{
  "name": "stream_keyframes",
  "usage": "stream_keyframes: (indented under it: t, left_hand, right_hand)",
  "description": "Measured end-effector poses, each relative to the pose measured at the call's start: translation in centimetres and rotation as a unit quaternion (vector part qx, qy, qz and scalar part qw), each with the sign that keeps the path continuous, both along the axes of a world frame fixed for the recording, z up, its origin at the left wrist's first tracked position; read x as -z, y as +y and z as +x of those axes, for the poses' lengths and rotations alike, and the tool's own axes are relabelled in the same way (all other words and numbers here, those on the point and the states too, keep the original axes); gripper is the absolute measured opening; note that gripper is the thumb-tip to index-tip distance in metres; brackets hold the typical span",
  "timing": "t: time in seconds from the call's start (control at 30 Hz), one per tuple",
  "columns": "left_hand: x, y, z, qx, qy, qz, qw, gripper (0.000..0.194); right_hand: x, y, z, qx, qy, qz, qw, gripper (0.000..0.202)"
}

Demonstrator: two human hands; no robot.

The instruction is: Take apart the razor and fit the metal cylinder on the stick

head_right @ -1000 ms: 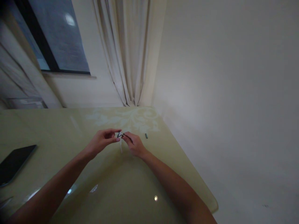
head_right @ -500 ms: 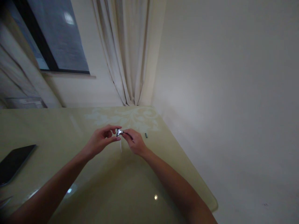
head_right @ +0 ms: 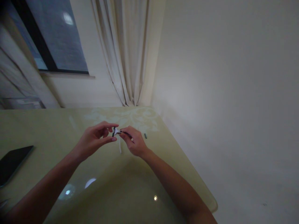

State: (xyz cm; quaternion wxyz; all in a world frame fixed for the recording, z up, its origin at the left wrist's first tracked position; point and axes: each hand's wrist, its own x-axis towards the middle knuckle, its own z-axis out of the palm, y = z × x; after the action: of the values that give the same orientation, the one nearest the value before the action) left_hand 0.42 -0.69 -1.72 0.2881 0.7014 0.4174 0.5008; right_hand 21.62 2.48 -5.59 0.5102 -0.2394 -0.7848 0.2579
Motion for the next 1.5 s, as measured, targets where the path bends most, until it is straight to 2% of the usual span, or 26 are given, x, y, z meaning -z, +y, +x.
stream_keyframes:
  t: [0.1, 0.33, 0.5, 0.67, 0.73, 0.83, 0.93, 1.03, 1.17, 1.27, 1.37, 1.5]
  left_hand:
    - [-0.3, -0.2, -0.1, -0.003, 0.001, -0.011, 1.000, 0.047]
    - [-0.5, -0.2, -0.2, -0.009, 0.021, 0.020, 1.000, 0.040]
    - [0.1, 0.1, -0.2, -0.019, 0.027, 0.012, 0.999, 0.040]
    - [0.4, 0.3, -0.1, -0.014, 0.009, -0.010, 1.000, 0.047]
    - [0.3, 0.2, 0.1, -0.015, -0.003, -0.022, 1.000, 0.050]
    - [0.5, 0.2, 0.3, -0.041, -0.003, -0.033, 0.999, 0.035]
    - [1.6, 0.7, 0.5, -0.061, 0.047, -0.052, 0.996, 0.036]
    - [4.1, 1.2, 1.1, -0.054, 0.113, -0.064, 0.990, 0.039]
    - [8.2, 1.2, 2.7, -0.108, 0.228, -0.041, 0.967, 0.030]
    - [10.3, 0.5, 3.8, -0.154, 0.315, -0.063, 0.934, 0.031]
    - [10.9, -0.1, 4.2, -0.199, 0.389, -0.092, 0.895, 0.038]
    - [10.7, -0.5, 4.3, -0.222, 0.458, -0.113, 0.853, 0.045]
  right_hand:
    - [-0.2, -0.2, 0.0, 0.005, -0.003, -0.008, 1.000, 0.033]
    - [0.0, -0.1, -0.1, -0.011, -0.004, 0.000, 1.000, 0.028]
    - [0.4, 0.1, -0.3, -0.002, -0.001, -0.019, 1.000, 0.027]
    - [0.5, 0.1, -0.3, 0.013, -0.008, -0.025, 1.000, 0.036]
    - [0.4, 0.3, -0.2, 0.017, 0.016, -0.047, 0.999, 0.039]
    - [0.0, 1.1, 0.1, 0.036, 0.062, -0.108, 0.992, 0.039]
    - [-0.2, 2.5, 1.4, 0.088, 0.080, -0.152, 0.981, 0.040]
    - [0.6, 3.9, 3.7, 0.163, 0.095, -0.181, 0.965, 0.042]
    - [3.5, 4.7, 6.9, 0.286, 0.039, -0.208, 0.934, 0.040]
    - [5.7, 4.8, 8.4, 0.359, -0.023, -0.227, 0.905, 0.037]
    - [7.1, 4.9, 8.9, 0.390, -0.059, -0.231, 0.889, 0.028]
    - [7.7, 5.3, 8.7, 0.427, -0.098, -0.233, 0.868, 0.024]
